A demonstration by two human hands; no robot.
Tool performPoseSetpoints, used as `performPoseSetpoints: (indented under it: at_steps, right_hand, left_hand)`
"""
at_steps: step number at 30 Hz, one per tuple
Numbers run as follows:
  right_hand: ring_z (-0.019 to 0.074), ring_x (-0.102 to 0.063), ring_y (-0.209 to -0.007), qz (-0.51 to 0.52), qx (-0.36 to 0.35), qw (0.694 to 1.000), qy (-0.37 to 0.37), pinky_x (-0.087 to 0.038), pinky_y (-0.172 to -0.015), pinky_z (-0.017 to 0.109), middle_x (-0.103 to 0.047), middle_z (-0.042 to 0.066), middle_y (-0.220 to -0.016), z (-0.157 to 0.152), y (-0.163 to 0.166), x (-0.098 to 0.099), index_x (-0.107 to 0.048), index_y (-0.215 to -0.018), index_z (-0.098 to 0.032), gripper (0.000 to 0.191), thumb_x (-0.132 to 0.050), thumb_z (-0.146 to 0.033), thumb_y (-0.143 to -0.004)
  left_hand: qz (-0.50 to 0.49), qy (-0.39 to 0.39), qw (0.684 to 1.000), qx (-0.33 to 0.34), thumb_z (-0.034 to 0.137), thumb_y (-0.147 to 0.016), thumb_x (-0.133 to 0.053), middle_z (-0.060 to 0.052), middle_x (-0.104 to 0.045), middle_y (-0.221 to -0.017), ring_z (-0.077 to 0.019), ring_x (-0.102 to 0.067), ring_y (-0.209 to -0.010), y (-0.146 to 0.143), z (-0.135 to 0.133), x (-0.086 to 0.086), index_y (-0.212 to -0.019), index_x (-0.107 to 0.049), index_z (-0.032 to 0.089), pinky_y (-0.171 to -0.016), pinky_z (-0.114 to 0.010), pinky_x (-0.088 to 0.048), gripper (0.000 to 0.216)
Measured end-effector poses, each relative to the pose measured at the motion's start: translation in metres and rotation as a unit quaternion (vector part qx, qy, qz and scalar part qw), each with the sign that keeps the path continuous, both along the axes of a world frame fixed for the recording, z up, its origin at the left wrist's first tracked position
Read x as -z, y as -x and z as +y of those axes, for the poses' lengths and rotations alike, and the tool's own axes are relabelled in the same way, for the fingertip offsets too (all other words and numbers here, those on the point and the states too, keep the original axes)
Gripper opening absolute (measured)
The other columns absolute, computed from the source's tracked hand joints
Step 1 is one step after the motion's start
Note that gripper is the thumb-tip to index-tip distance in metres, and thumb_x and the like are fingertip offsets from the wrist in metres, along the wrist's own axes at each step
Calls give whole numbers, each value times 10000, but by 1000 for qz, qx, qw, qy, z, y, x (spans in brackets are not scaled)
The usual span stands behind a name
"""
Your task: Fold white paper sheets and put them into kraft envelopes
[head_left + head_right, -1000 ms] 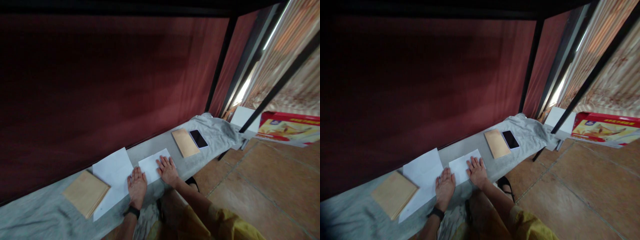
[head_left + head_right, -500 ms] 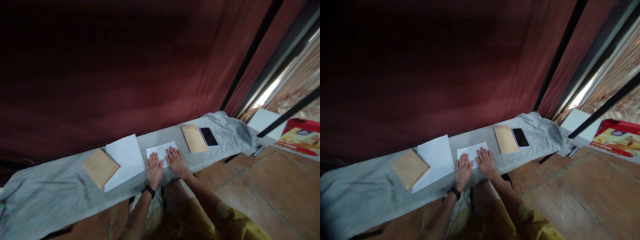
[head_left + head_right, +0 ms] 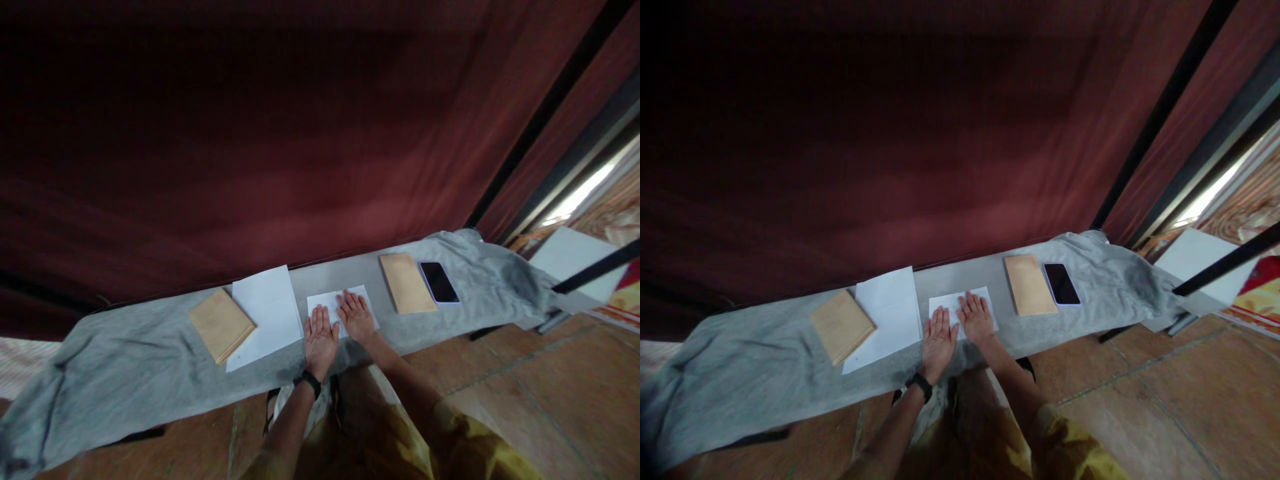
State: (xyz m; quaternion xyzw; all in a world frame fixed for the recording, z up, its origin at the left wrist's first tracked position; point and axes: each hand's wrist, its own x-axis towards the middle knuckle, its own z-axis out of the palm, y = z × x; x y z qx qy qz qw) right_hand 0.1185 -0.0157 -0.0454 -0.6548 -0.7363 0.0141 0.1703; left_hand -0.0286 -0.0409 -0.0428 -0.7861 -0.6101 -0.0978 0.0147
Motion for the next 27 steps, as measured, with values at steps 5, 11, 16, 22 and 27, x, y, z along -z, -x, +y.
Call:
performPoseSetpoints:
  at_steps: [5,11,16,22,27]
  right_hand:
    - [288,-393,-1443,-15,33,999,5,-250,-1181,496,-371,146,-1588,1,-27,6,-430,-1516,-180,514,-337,-373,-1049]
    - [302,-386,-1449,-17,28,999,-4,-242,-1185,502,-364,146,-1591,0,-26,9,-425,-1521,-174,524,-342,-360,-1039]
    - [315,-413,-1427,-17,31,999,-19,-260,-1176,502,-391,162,-1574,-1,-27,9,-458,-1499,-156,516,-369,-367,-1037]
    - [322,-414,-1422,-16,42,999,-21,-222,-1183,557,-429,155,-1554,2,-20,7,-478,-1482,-161,491,-386,-346,-1037]
    - [293,-413,-1425,-15,-7,1000,-10,-225,-1188,547,-438,89,-1559,6,-4,5,-501,-1468,-232,456,-357,-319,-1045]
  left_hand:
    - [-6,-5,1000,-15,340,-1022,-298,-140,-354,-1602,-255,-277,-1512,-5,0,-1,-1531,-379,100,-1246,-518,-181,568]
    - [-51,28,998,36,288,-1021,-292,-87,-373,-1602,-238,-264,-1517,-34,25,-7,-1529,-399,156,-1254,-488,-177,536]
    - [-47,46,998,-12,351,-1026,-311,-118,-325,-1618,-261,-251,-1521,-30,40,-4,-1541,-373,136,-1248,-502,-161,562]
    - [-26,44,998,-26,370,-1024,-329,-117,-294,-1630,-268,-220,-1530,-14,33,-2,-1548,-367,154,-1250,-504,-135,568]
    - [-29,44,998,-23,360,-1022,-329,-96,-317,-1625,-258,-203,-1535,-15,34,-1,-1549,-364,174,-1246,-508,-151,560]
